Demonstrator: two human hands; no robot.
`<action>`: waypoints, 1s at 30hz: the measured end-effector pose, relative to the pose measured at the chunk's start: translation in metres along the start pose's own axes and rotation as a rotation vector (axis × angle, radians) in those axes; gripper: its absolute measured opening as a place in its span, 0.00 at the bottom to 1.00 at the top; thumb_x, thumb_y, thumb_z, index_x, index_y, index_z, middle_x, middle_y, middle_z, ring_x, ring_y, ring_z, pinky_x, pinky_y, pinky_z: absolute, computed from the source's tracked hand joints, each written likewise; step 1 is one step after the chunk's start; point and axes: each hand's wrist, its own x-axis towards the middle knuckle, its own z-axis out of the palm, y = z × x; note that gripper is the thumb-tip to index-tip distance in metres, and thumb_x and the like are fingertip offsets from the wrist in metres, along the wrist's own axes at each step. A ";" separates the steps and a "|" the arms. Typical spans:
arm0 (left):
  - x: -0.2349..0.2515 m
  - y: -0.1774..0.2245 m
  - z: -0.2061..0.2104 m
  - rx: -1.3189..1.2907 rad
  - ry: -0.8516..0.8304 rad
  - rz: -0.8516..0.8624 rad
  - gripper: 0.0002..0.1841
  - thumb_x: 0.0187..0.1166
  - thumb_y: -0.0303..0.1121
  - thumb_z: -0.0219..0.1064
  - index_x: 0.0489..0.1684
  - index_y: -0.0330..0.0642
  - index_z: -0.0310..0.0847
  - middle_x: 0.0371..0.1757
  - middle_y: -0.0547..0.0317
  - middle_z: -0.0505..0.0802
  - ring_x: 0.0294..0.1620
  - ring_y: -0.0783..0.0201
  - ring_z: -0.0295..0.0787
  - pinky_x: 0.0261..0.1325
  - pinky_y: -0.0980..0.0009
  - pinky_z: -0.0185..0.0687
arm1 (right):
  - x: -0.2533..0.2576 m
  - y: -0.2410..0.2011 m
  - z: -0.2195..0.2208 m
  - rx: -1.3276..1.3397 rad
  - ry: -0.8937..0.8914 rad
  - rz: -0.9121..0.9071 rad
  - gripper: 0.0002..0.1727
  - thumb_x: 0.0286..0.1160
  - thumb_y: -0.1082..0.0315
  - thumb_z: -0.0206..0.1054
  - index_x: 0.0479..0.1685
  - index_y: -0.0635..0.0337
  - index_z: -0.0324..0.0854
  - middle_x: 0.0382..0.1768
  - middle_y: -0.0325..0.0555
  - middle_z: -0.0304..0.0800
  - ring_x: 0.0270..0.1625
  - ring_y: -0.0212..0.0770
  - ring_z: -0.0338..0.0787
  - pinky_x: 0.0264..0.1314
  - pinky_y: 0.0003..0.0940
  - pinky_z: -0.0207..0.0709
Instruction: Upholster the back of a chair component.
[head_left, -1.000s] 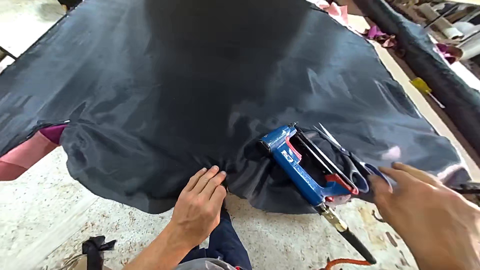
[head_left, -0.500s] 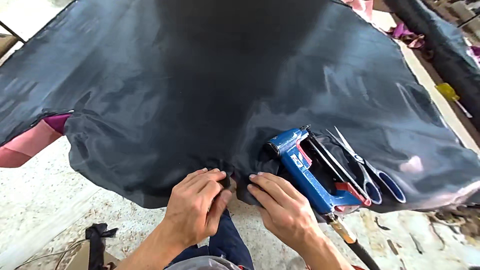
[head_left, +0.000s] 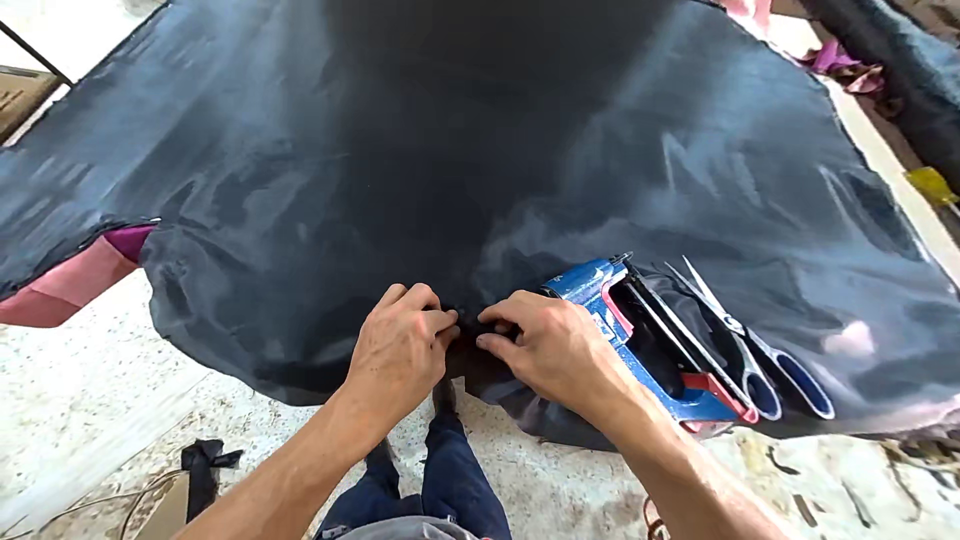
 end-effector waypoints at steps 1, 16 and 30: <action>0.002 -0.001 0.000 0.008 -0.003 0.031 0.08 0.77 0.38 0.71 0.41 0.54 0.98 0.42 0.66 0.91 0.48 0.63 0.86 0.48 0.68 0.84 | 0.002 0.000 -0.001 0.000 0.000 0.014 0.10 0.68 0.53 0.77 0.42 0.43 0.93 0.38 0.31 0.91 0.34 0.33 0.90 0.34 0.39 0.86; 0.006 -0.011 -0.003 0.179 0.167 0.382 0.11 0.79 0.27 0.62 0.47 0.42 0.92 0.42 0.55 0.92 0.49 0.54 0.88 0.52 0.61 0.83 | -0.008 0.002 0.021 -0.179 0.336 -0.205 0.10 0.75 0.65 0.63 0.41 0.55 0.91 0.39 0.43 0.92 0.40 0.43 0.92 0.36 0.37 0.86; 0.010 -0.008 0.001 0.134 0.204 0.434 0.08 0.79 0.26 0.63 0.40 0.41 0.91 0.40 0.55 0.92 0.49 0.55 0.89 0.51 0.61 0.83 | -0.024 -0.009 0.007 -0.224 0.300 -0.049 0.05 0.69 0.72 0.64 0.31 0.56 0.86 0.34 0.45 0.86 0.37 0.47 0.89 0.32 0.42 0.83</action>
